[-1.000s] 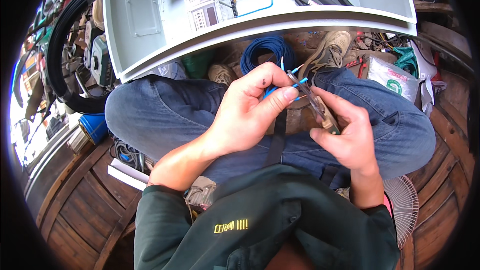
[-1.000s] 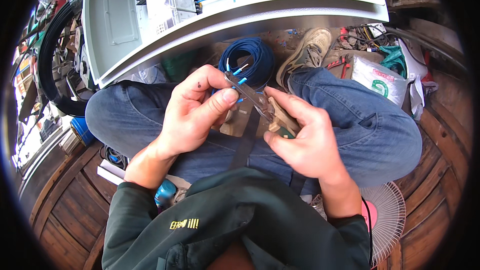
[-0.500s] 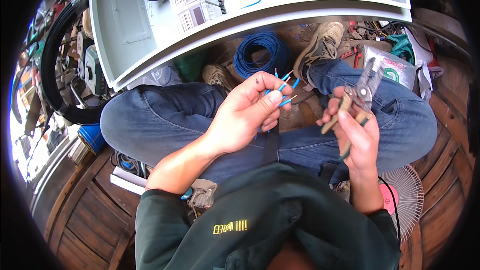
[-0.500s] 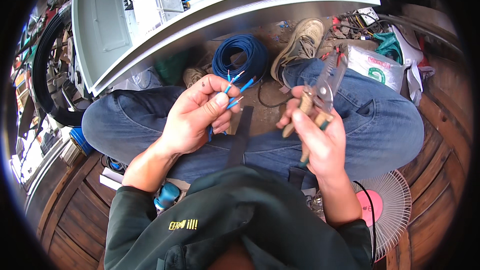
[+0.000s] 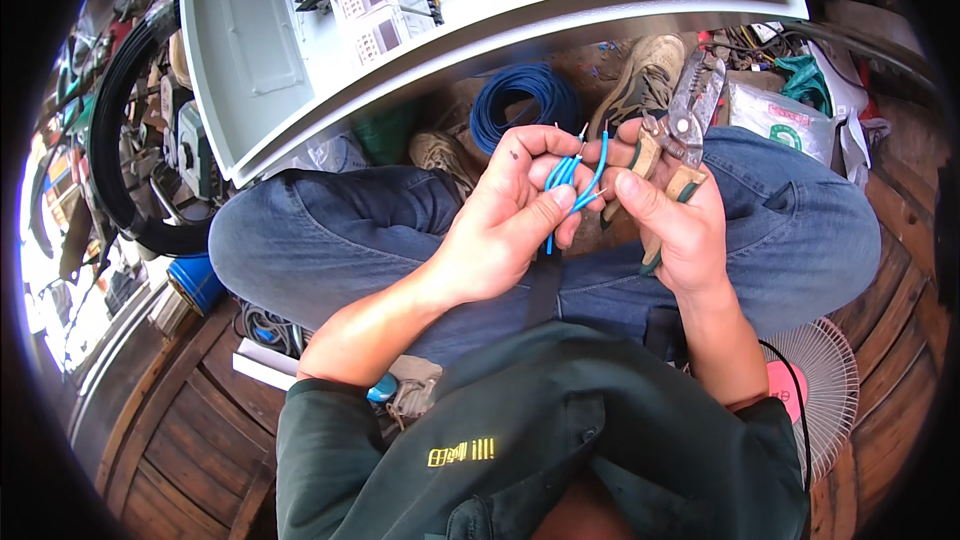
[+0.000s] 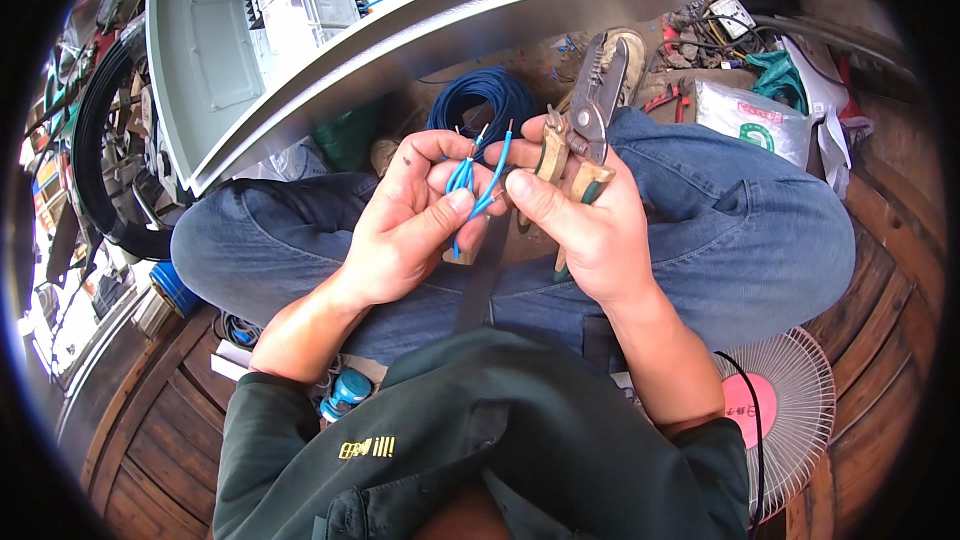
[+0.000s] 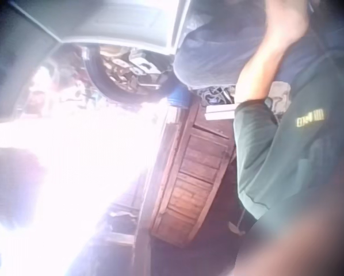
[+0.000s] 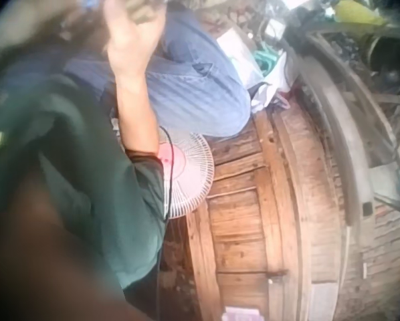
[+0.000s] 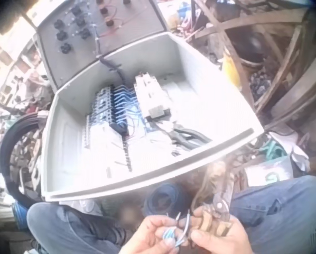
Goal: The person strips the insulation from several blue wires using pliers and then inserts the stripped ends into terminals inside an open electrical box. The person repeats this process for multiple wires.
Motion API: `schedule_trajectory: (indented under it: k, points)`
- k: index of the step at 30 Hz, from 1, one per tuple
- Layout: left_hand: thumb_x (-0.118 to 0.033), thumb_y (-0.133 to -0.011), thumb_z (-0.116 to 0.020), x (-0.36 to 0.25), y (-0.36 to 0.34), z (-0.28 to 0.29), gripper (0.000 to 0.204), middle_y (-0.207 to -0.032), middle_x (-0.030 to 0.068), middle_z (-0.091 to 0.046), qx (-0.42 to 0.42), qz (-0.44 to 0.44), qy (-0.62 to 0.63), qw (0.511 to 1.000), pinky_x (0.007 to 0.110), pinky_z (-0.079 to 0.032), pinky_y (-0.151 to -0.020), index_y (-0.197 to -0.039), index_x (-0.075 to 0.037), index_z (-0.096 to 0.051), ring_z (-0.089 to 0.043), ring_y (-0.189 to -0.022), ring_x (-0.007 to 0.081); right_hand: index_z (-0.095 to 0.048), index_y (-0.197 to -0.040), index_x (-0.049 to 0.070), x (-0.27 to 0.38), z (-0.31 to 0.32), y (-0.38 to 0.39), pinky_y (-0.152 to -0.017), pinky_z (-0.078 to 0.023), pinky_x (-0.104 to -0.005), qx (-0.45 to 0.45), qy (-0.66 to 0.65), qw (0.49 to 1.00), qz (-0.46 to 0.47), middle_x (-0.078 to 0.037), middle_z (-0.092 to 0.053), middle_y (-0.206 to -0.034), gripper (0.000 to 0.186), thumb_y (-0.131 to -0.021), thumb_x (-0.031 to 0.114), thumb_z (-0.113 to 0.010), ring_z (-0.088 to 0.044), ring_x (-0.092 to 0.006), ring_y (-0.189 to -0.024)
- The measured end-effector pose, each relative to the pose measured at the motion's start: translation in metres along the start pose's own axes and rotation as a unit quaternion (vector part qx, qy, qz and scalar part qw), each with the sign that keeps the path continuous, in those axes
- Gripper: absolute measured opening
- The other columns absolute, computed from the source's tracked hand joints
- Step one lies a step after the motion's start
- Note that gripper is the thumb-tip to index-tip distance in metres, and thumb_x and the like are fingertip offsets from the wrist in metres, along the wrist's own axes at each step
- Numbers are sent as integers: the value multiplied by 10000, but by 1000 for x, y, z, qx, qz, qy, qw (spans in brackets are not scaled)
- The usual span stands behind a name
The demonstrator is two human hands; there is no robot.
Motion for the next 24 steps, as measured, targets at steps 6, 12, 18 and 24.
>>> schedule_trajectory:
  k: [6, 12, 18, 24]
  points:
    - [-63, -1007, -522, 0, -2, -7, 484, -1036, 136, -624, -18, 3, -34, 999, 250, -463, -678, -1415, -68, -262, -554, -752, 116, -506, -1246, -23, 5, 9, -5, -790, -535, -299, -62, 40, 997, 12, -99, -673, -1007, 402, -902, 64, -697, -659, -162, -887]
    - [-84, -1010, -532, 7, -4, -8, 456, -1040, 147, -648, -5, 30, -43, 999, 239, -458, -682, -1417, -38, -331, -565, -757, 111, -512, -1220, -31, 6, 9, -5, -703, -555, -299, -57, 15, 998, -17, -93, -662, -971, 396, -880, 31, -706, -666, -164, -803]
    - [-106, -1026, -520, 18, -8, 2, 343, -1053, 139, -656, 18, 70, -2, 997, 241, -463, -682, -1348, -24, -438, -573, -770, 106, -518, -1193, -27, 7, 6, -2, -653, -549, -282, -36, 88, 995, -11, -86, -648, -927, 364, -866, -46, -680, -651, -141, -738]
    - [-99, -1010, -548, 20, -8, 4, 396, -1036, 103, -632, 21, 81, -9, 996, 245, -482, -715, -1377, -17, -422, -584, -800, 112, -534, -1176, -24, 6, 3, -3, -650, -530, -254, -46, 198, 979, 10, -65, -627, -910, 340, -869, -47, -679, -635, -110, -746]
Point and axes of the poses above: each hand's wrist, its own y-axis away from the middle knuckle, its own z-axis out of the back of the hand, x = y × z, the point moved 4 cm from there along -y, towards the middle knuckle
